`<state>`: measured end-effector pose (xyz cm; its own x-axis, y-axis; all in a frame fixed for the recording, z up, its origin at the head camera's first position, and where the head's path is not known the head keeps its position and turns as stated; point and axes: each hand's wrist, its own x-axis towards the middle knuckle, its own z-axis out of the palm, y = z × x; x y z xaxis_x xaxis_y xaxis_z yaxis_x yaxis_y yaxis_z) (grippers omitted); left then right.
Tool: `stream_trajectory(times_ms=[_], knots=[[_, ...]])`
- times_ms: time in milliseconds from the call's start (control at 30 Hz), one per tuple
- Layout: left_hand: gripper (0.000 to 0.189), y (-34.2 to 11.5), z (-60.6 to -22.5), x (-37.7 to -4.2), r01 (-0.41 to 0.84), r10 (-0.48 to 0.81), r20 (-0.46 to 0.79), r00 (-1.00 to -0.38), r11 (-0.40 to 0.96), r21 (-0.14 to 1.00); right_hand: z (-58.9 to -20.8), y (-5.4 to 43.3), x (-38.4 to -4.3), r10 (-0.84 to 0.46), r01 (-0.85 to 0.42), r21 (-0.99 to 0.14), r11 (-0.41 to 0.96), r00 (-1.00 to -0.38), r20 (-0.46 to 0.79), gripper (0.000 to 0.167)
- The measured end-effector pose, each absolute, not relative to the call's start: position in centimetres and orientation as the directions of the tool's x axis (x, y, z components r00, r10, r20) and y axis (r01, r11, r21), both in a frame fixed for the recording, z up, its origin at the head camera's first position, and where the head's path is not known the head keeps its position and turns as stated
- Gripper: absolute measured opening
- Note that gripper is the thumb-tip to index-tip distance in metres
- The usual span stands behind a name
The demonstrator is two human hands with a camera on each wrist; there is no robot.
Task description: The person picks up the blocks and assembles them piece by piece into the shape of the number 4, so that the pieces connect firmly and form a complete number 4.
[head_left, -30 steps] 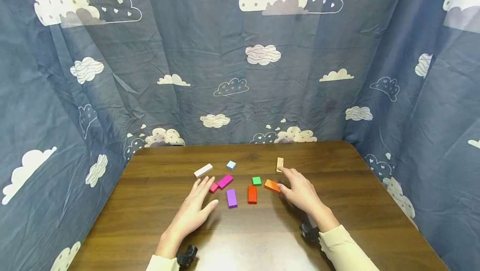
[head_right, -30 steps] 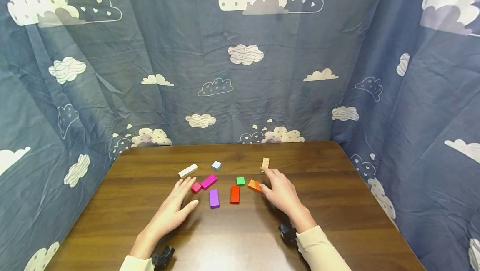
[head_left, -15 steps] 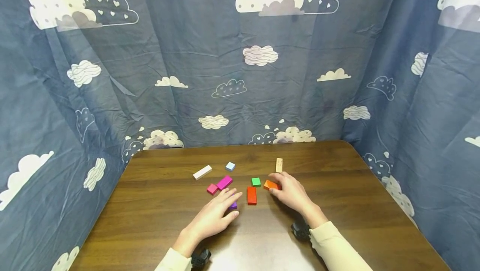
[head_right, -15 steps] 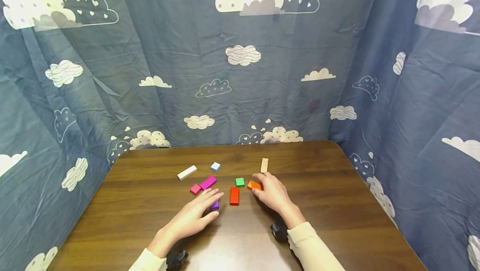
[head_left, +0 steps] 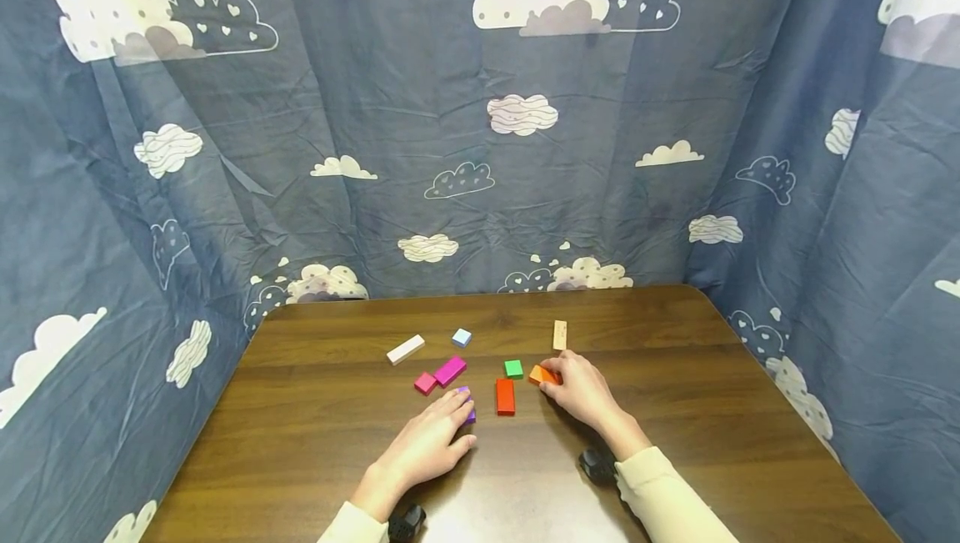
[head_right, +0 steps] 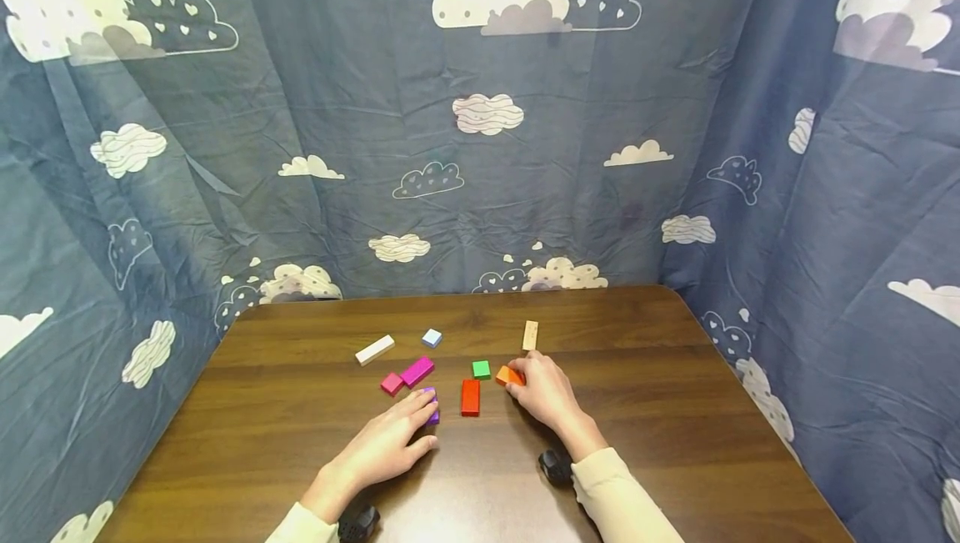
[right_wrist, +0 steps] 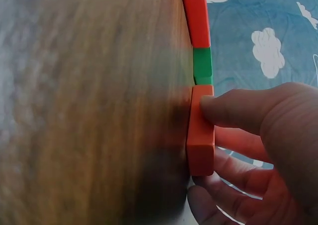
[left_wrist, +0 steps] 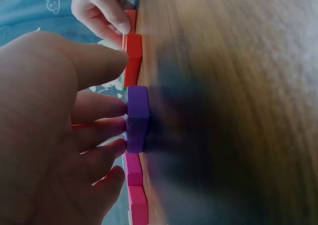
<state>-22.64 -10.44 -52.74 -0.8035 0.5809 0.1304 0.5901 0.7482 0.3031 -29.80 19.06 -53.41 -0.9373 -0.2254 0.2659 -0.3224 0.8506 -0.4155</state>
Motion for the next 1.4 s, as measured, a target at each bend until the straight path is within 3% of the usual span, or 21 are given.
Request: stream_trajectory(times_ms=[967, 1400], knots=[[0.048, -10.7, -53.1, -22.5, 0.618, 0.588, 0.195, -0.785, 0.728, 0.296, -52.2, 19.5, -29.8, -0.19, -0.312, -0.446, 0.839, -0.936, 0.298, 0.018], [0.048, -10.6, -53.4, -22.6, 0.62, 0.585, 0.205, -0.784, 0.736, 0.271, -51.1, 19.1, -28.7, -0.222, -0.379, -0.437, 0.816, -0.903, 0.368, 0.039]])
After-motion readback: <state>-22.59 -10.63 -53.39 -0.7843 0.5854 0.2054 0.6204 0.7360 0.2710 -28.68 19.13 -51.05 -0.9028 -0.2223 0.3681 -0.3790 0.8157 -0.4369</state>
